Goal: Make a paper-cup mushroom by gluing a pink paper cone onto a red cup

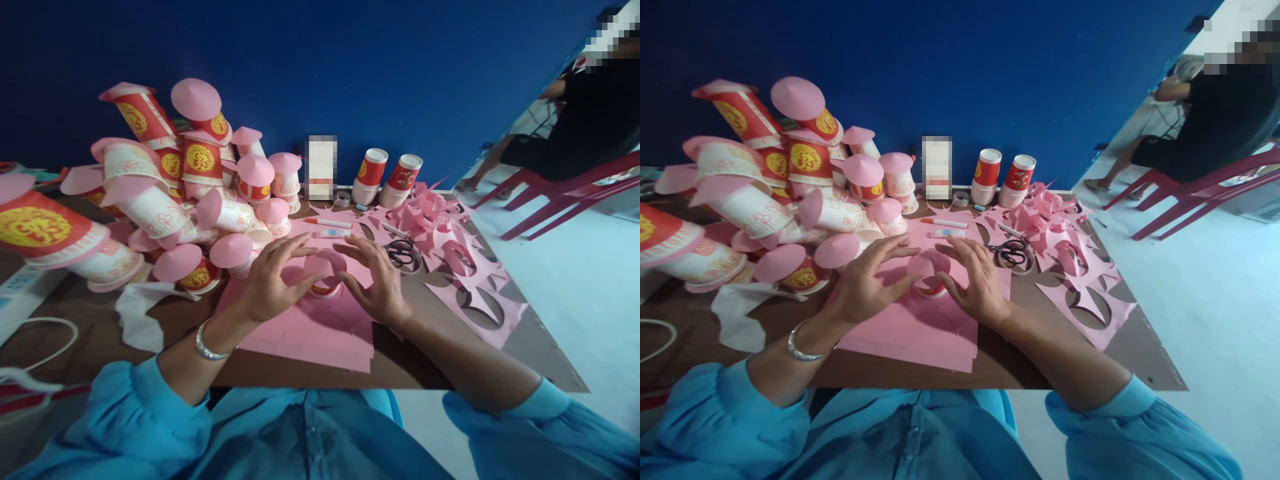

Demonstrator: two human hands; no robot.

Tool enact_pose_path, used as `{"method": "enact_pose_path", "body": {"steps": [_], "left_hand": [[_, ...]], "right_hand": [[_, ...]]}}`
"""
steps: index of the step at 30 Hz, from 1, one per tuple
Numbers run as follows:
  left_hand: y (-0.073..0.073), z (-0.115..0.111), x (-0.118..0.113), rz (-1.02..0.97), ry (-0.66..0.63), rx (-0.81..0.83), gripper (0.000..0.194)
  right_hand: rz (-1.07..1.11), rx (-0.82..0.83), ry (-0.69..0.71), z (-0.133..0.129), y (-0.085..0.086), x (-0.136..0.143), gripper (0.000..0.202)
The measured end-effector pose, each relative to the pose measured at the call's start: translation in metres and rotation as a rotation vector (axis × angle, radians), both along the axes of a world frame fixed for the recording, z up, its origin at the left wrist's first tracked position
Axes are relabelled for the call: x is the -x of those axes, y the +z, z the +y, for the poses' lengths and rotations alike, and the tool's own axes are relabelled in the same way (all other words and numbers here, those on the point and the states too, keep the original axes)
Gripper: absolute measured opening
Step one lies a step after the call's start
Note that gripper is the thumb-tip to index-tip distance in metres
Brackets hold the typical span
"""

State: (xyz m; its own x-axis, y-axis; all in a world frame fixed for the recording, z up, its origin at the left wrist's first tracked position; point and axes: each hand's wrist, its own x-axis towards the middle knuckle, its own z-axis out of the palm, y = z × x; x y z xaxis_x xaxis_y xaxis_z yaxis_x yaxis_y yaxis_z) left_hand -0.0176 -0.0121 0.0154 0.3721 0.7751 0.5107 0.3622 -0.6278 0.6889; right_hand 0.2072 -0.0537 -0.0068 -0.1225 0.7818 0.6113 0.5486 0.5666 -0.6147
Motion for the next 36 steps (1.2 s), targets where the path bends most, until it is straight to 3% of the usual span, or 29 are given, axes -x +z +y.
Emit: {"method": "enact_pose_path", "body": {"steps": [3,8,11,23,36], "left_hand": [[-0.002,0.006,0.000,-0.174,-0.016,0.216,0.050],[-0.017,0.018,-0.006,-0.382,-0.050,0.667,0.046],[-0.025,0.019,-0.010,-0.434,-0.070,0.792,0.050],[-0.023,0.018,-0.017,-0.549,-0.036,0.949,0.043],[-0.028,0.023,-0.024,-0.476,-0.024,0.874,0.043]], "right_hand": [[0.140,0.044,0.055,0.003,-0.005,0.000,0.055],[0.460,0.344,0.117,0.017,-0.021,0.001,0.053],[0.567,0.449,0.133,0.020,-0.025,0.003,0.055],[0.683,0.523,0.100,0.024,-0.027,0.007,0.053],[0.780,0.634,0.148,0.035,-0.023,0.012,0.056]]}}
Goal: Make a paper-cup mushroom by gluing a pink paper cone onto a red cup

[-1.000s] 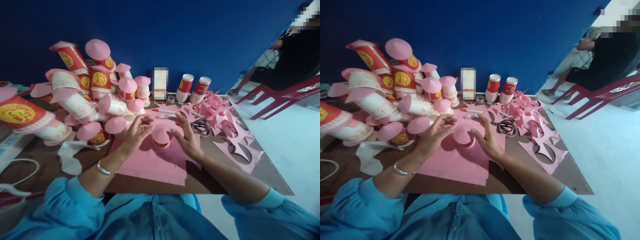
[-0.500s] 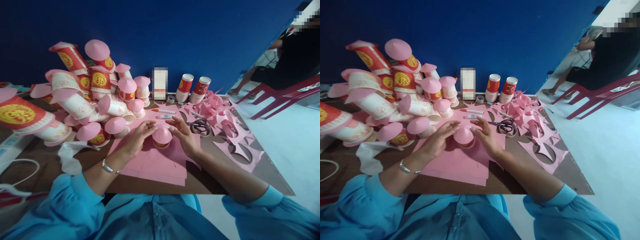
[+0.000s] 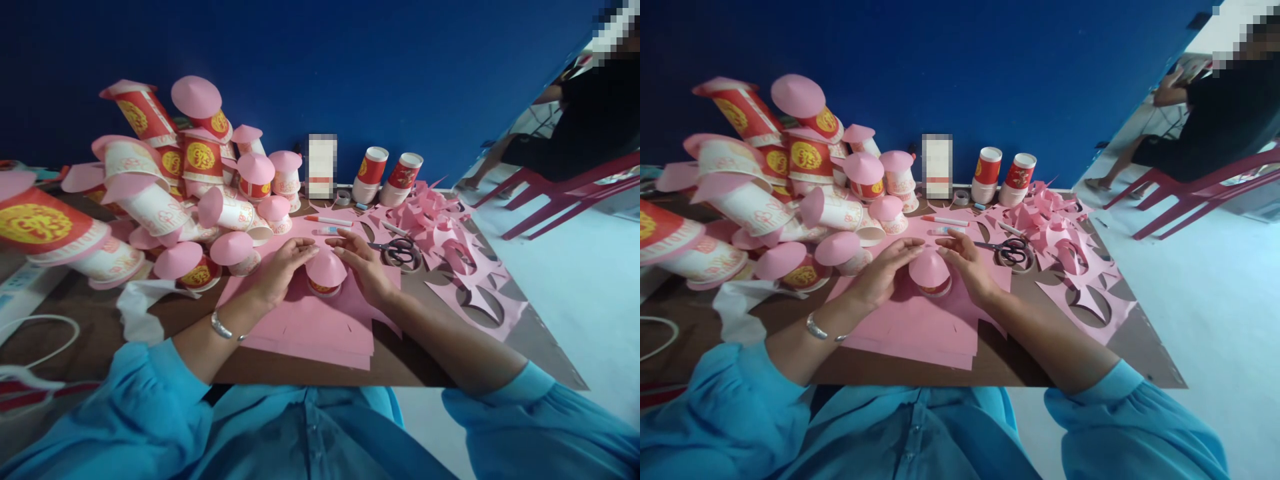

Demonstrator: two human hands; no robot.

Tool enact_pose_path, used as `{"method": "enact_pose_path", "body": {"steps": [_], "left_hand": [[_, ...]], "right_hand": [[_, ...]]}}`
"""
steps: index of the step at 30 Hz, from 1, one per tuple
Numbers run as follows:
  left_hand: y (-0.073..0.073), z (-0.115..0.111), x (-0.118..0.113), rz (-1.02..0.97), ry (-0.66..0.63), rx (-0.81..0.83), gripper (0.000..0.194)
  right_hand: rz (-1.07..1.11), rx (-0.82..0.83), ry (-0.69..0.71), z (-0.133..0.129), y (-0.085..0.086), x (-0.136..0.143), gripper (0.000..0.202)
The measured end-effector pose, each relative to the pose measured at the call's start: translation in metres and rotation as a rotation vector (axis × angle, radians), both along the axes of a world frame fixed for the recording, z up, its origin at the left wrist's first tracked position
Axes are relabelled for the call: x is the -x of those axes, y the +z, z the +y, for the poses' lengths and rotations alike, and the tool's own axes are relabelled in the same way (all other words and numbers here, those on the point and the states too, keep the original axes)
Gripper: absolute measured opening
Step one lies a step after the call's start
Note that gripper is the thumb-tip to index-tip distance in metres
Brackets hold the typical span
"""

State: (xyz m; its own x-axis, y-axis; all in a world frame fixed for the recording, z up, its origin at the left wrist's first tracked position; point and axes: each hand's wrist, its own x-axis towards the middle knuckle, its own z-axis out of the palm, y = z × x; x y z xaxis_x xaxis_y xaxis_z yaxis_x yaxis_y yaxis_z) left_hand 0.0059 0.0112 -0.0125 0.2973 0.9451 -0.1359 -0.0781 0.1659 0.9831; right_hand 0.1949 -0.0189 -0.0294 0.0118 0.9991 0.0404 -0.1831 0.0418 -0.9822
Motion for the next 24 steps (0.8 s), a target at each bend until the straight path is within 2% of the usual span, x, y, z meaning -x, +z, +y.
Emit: {"method": "enact_pose_path", "body": {"steps": [4,13,19,21,24], "left_hand": [[0.001,0.001,0.000,0.023,0.017,-0.045,0.043],[0.004,-0.005,0.001,0.021,-0.025,-0.047,0.039],[0.010,-0.003,0.011,-0.050,0.004,-0.002,0.037],[0.011,-0.001,0.015,-0.100,0.006,0.009,0.040],[0.013,0.000,0.018,-0.179,-0.019,0.028,0.043]], "right_hand": [[-0.007,-0.040,-0.011,-0.001,0.002,0.000,0.052],[0.007,0.002,0.073,-0.005,0.005,0.004,0.053],[-0.053,-0.071,0.060,-0.006,0.005,-0.016,0.059],[-0.099,-0.079,0.152,-0.005,0.007,-0.026,0.067],[-0.239,-0.117,0.403,-0.002,0.010,-0.036,0.106]]}}
